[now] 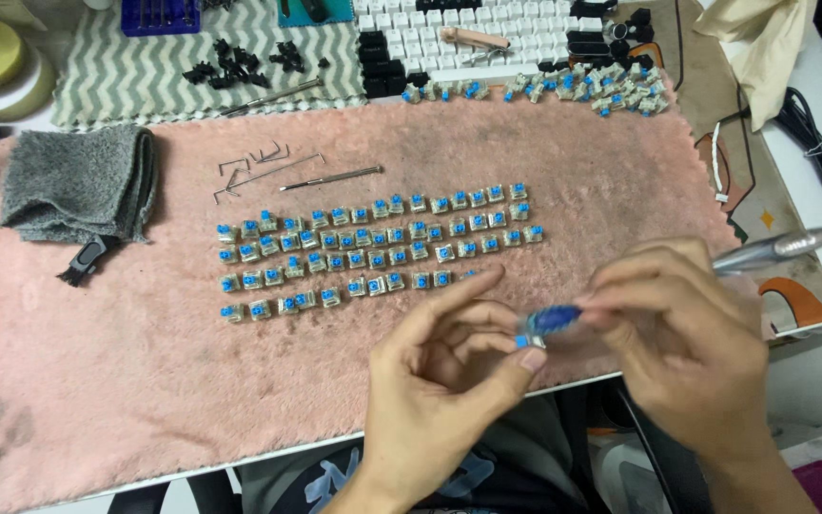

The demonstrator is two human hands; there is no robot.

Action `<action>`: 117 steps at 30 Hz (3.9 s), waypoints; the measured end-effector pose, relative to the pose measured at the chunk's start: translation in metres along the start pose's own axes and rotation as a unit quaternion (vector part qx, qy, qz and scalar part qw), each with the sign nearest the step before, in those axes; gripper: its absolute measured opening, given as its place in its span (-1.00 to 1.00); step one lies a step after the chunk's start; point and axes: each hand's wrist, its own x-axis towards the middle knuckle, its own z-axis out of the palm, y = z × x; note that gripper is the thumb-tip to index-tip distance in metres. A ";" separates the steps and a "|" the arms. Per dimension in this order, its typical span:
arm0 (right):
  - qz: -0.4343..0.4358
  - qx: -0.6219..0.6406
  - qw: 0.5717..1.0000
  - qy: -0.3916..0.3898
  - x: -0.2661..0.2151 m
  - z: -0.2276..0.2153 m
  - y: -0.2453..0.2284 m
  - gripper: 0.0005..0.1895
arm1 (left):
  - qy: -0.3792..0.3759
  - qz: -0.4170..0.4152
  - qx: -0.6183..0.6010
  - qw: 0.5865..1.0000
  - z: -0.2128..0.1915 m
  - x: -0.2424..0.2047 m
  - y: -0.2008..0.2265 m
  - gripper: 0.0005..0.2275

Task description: The person cleans individual mechanical keyboard switches using a small brush. They pick up each switch, brush its sides and stem, and place it back on a pink mat in organized rows. The workspace includes a disassembled keyboard case, tools, and a pile of switches.

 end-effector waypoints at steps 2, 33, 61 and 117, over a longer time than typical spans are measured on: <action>-0.026 -0.014 0.999 -0.023 -0.007 0.002 -0.001 -0.94 | -0.008 0.074 0.137 0.988 -0.004 0.002 0.009 -0.38; -0.118 -0.081 0.980 -0.138 -0.011 0.021 -0.006 -0.75 | -0.219 0.194 0.609 0.738 -0.031 0.018 0.027 -0.38; -0.099 -0.066 0.991 -0.061 0.010 0.013 0.006 -0.88 | -0.137 0.145 0.492 0.847 -0.038 0.025 0.043 -0.31; 0.226 -0.139 0.964 -0.001 0.037 -0.016 0.185 -0.47 | -0.180 0.219 0.698 0.657 -0.028 0.063 0.009 -0.88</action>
